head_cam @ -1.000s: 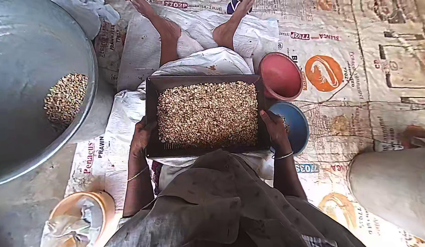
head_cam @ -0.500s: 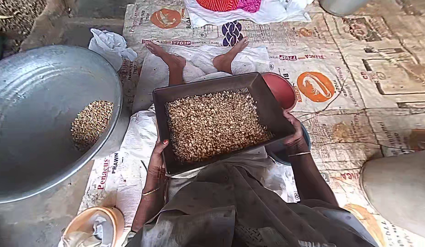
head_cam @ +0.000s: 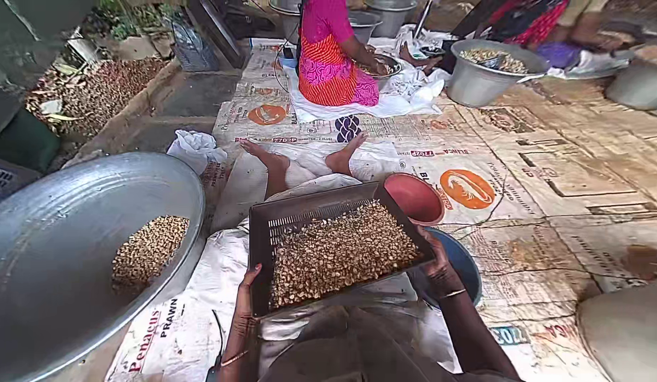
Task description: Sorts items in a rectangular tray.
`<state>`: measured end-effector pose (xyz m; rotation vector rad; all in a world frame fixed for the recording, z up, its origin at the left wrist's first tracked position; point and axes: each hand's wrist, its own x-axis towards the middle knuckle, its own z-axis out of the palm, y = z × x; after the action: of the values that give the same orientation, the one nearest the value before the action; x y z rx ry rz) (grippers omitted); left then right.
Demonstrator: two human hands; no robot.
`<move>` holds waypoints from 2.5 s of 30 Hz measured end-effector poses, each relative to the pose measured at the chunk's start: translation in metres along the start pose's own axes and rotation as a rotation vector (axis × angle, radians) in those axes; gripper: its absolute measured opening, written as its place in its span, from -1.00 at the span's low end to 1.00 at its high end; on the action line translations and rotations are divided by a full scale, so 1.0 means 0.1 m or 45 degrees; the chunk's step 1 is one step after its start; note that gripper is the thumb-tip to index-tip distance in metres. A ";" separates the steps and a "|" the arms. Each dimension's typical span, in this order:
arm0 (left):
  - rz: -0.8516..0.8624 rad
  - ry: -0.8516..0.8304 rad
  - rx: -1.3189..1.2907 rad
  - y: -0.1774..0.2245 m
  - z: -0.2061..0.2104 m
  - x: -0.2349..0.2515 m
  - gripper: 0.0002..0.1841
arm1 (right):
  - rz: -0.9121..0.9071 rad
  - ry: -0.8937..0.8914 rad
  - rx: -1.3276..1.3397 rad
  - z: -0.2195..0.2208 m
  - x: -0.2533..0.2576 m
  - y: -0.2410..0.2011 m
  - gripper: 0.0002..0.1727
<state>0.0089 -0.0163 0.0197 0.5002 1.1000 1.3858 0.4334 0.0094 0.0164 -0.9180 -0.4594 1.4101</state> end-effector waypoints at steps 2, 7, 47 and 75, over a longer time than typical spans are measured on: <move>-0.001 0.029 -0.070 -0.06 -0.26 0.11 -0.65 | 0.049 0.149 -0.116 0.18 -0.12 0.17 -0.57; -0.100 0.240 0.116 0.32 -0.01 -0.36 -0.70 | 0.206 0.215 -0.053 0.14 -0.55 0.58 -0.56; 0.167 -0.206 -0.031 -0.05 -0.43 0.23 -0.74 | -0.020 -0.062 -0.207 0.07 -0.13 0.14 -0.56; 0.249 -0.338 -0.245 0.01 -0.61 0.62 -0.62 | 0.002 -0.005 -0.196 0.20 0.03 0.39 -0.61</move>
<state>-0.0534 0.0231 -0.0268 0.6429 0.7096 1.5277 0.3942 0.0142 -0.0024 -1.0399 -0.5764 1.3922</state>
